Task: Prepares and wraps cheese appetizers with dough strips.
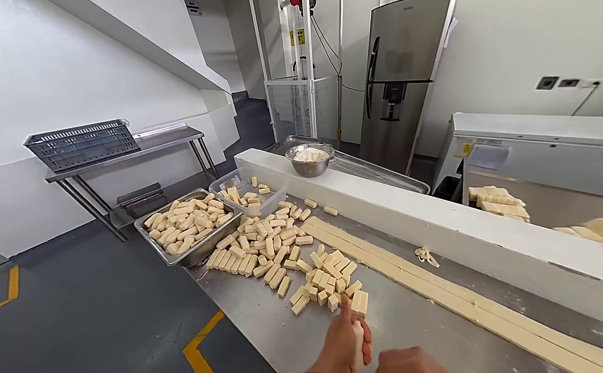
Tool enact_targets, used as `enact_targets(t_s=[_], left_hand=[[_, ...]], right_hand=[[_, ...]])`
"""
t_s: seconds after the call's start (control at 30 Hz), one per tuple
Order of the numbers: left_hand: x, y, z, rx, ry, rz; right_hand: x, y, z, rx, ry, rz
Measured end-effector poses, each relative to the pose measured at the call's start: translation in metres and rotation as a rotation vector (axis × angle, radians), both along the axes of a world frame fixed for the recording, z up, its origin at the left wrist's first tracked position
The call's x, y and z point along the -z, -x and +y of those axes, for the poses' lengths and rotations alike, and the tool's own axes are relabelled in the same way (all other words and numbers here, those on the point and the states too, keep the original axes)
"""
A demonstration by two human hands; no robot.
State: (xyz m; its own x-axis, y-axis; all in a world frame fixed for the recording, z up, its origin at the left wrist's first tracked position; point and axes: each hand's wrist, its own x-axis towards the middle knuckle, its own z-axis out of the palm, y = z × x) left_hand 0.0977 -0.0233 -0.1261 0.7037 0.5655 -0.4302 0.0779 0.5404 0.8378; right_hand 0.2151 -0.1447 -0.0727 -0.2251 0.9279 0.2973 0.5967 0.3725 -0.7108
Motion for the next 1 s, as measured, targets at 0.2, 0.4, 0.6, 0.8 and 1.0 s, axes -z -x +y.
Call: enact_targets(t_s=[0.2, 0.4, 0.6, 0.8, 1.0], left_hand=[[-0.020, 0.005, -0.012, -0.063, 0.160, -0.071], [-0.028, 0.009, -0.014, -0.103, 0.161, -0.078], [-0.015, 0.010, -0.012, -0.108, 0.281, -0.081], [-0.007, 0.015, -0.016, -0.078, 0.304, -0.129], [0.035, 0.018, -0.014, -0.098, 0.399, -0.131]], right_hand=[[0.038, -0.002, 0.015, 0.318, -0.161, -0.148], [0.042, 0.015, 0.019, 0.339, -0.177, -0.035], [0.048, 0.011, 0.019, 0.243, -0.076, -0.008], [0.067, 0.014, 0.020, 0.284, -0.188, -0.002], [0.098, 0.016, 0.029, 0.299, -0.120, -0.032]])
